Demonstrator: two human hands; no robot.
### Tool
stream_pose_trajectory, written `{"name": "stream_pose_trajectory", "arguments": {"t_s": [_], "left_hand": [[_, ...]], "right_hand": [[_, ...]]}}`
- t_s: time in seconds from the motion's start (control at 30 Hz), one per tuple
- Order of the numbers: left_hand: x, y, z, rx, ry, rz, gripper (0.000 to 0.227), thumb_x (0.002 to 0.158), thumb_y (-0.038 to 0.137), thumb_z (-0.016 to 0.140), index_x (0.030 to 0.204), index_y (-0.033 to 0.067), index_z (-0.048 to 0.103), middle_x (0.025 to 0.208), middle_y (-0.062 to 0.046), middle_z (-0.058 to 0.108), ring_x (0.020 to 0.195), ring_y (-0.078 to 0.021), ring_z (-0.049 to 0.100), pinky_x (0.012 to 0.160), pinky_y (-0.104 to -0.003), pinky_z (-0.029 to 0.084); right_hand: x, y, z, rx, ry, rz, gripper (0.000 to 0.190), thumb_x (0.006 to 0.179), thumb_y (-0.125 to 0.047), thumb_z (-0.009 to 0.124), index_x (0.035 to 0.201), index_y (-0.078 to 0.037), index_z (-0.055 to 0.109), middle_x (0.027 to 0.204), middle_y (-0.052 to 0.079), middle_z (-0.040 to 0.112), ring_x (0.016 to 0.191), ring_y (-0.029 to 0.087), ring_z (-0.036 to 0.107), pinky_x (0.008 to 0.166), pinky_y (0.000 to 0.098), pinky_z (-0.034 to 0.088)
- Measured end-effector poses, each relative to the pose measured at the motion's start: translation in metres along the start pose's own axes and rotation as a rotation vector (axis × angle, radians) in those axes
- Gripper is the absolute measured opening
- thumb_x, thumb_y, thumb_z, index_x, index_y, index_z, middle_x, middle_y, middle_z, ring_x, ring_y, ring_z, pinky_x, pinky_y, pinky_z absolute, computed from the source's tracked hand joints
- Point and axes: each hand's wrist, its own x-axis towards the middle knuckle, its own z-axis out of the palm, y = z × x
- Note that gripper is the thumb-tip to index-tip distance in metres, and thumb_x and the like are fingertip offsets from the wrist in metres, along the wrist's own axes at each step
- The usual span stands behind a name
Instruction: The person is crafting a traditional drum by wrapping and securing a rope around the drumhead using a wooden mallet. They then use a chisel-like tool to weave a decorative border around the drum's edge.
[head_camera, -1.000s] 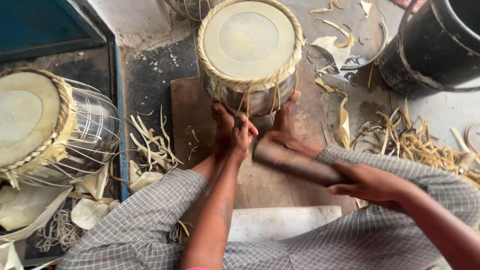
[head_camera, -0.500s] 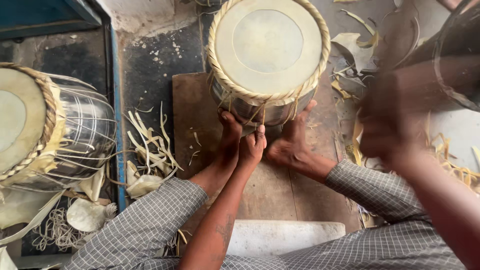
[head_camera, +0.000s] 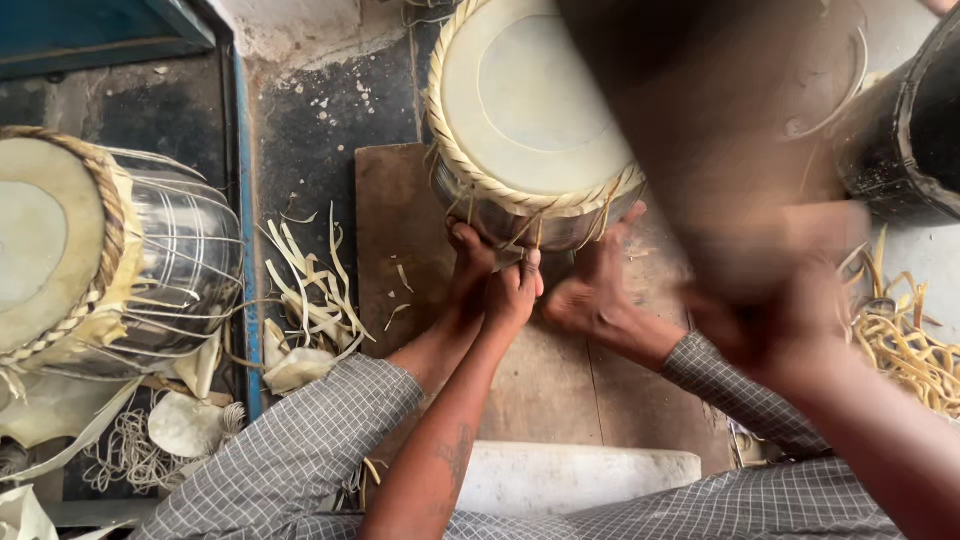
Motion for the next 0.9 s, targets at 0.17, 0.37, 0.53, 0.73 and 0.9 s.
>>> {"name": "stream_pose_trajectory", "arguments": {"t_s": [0.17,0.37,0.53,0.73,0.9], "left_hand": [[0.009,0.006,-0.02,-0.069,-0.03,0.018,0.054,0.106,0.048,0.047,0.073,0.0074,0.058,0.058,-0.006,0.056,0.055,-0.0225,0.057,0.058,-0.038,0.047],[0.005,-0.022,-0.028,-0.299,-0.064,0.011,0.036,0.108,0.039,0.054,0.093,0.0069,0.061,0.066,-0.004,0.052,0.059,-0.0178,0.05,0.055,-0.035,0.042],[-0.004,-0.022,-0.017,-0.346,0.152,0.057,0.028,0.11,0.033,0.059,0.105,0.0057,0.06,0.072,-0.006,0.048,0.062,-0.0178,0.044,0.054,-0.035,0.038],[-0.003,-0.008,-0.002,0.038,0.283,0.354,0.027,0.11,0.033,0.051,0.106,0.0079,0.057,0.085,-0.022,0.066,0.077,-0.0463,0.066,0.061,-0.047,0.051],[-0.004,0.0,-0.009,0.174,0.253,0.271,0.027,0.111,0.032,0.049,0.099,0.0095,0.058,0.078,-0.022,0.066,0.076,-0.0456,0.067,0.061,-0.052,0.049]], "right_hand": [[0.021,0.019,-0.053,2.642,0.288,0.089,0.079,0.091,-0.027,0.067,0.162,-0.025,0.031,0.13,0.018,0.058,0.105,0.037,0.066,0.083,0.0437,0.055],[-0.015,-0.042,-0.198,3.647,0.704,0.274,0.083,0.072,-0.017,0.081,0.146,-0.016,0.044,0.129,0.02,0.065,0.108,0.038,0.07,0.086,0.0463,0.058],[0.004,-0.059,-0.265,3.391,0.238,-0.313,0.085,0.077,-0.021,0.078,0.154,-0.022,0.043,0.126,0.016,0.06,0.096,0.034,0.07,0.086,0.0444,0.057],[0.065,-0.058,-0.273,3.322,0.624,0.437,0.065,0.073,-0.019,0.083,0.13,-0.007,0.055,0.114,0.023,0.06,0.094,0.039,0.065,0.08,0.046,0.054],[0.132,-0.007,-0.191,3.115,0.372,1.867,0.037,0.085,-0.008,0.076,0.117,-0.003,0.057,0.106,0.021,0.063,0.093,0.038,0.064,0.078,0.0438,0.053]]}}
